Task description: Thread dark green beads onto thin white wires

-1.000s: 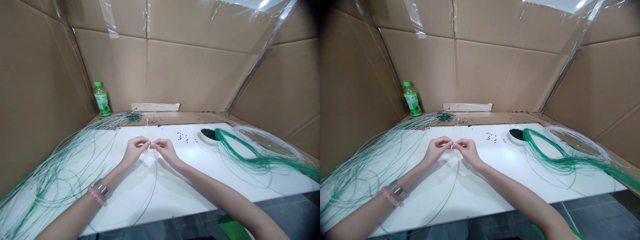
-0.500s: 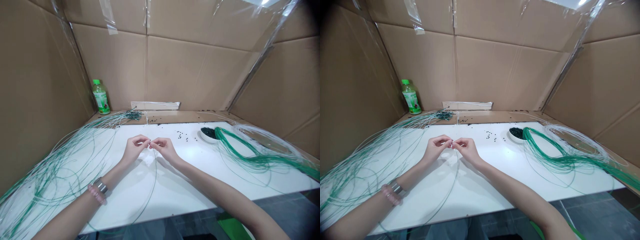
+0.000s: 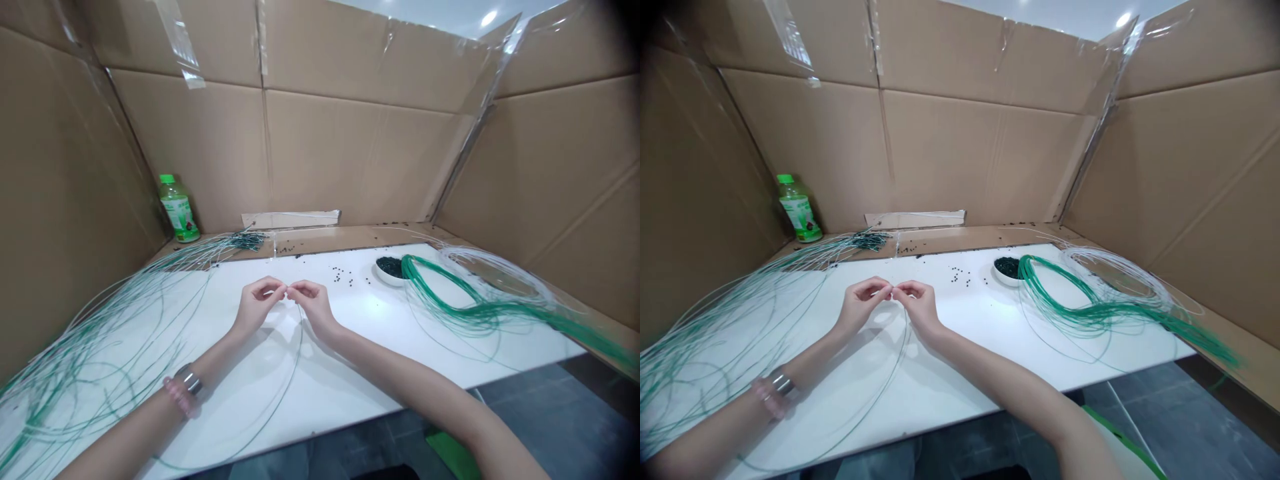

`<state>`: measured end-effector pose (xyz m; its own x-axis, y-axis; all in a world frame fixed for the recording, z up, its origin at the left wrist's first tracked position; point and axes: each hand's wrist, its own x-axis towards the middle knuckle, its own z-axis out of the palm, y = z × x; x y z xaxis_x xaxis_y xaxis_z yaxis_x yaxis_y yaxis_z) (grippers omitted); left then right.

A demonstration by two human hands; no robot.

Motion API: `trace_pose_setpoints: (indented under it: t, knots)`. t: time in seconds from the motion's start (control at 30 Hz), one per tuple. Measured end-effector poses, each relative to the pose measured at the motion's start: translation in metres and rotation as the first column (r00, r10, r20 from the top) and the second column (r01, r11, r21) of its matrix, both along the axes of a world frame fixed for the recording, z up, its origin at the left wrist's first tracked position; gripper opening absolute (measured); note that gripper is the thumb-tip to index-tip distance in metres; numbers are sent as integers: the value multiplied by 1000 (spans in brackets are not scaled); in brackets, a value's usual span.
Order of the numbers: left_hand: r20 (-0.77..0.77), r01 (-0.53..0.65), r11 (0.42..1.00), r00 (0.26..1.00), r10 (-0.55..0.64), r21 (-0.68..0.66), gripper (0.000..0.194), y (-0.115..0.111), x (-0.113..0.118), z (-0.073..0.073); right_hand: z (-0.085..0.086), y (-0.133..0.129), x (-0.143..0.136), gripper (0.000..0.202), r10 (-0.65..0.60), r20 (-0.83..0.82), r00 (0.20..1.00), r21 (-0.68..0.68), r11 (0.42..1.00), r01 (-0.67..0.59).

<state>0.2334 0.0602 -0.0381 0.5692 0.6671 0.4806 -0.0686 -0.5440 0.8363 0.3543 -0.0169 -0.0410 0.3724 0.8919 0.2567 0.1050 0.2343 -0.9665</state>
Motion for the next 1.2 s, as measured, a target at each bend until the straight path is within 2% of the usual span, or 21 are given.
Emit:
trace_pose_setpoints:
  t: [0.07,0.17,0.27,0.4,0.53,0.7,0.87,0.93,1.03,1.13,1.2]
  knots:
    - [-77,17,999,997,-14,42,25,9,13,1,0,-7,14,20,-34,-4,999,18,999,34]
    - [-231,-4,994,973,29,106,25,34,42,1,-2,-19,37,21,-75,-10,997,38,996,75]
    - [-426,-9,981,900,93,194,25,64,73,-1,-5,-23,54,23,-92,-19,996,43,995,93]
    - [-602,-4,959,777,182,284,27,89,103,-4,-10,-19,58,22,-94,-18,995,52,994,94]
    - [-673,17,946,707,217,323,28,96,119,-6,-13,-14,54,19,-92,-9,996,52,994,93]
    - [-674,37,954,716,182,296,29,97,127,-13,-12,-12,53,19,-102,9,995,51,994,102]
    - [-577,2,980,809,115,197,29,93,127,-12,-7,-13,57,21,-143,33,989,79,987,140]
    - [-490,-30,989,866,97,142,28,88,126,-2,0,-15,62,21,-167,45,985,112,981,161]
    - [-289,-80,996,953,90,46,26,75,118,31,22,-18,70,21,-213,54,976,199,960,199]
    - [5,-87,995,996,87,-54,24,50,96,76,61,-18,68,20,-227,58,972,309,930,199]
    - [208,-45,993,976,67,-109,25,26,74,104,94,-20,58,15,-191,81,978,382,913,146]
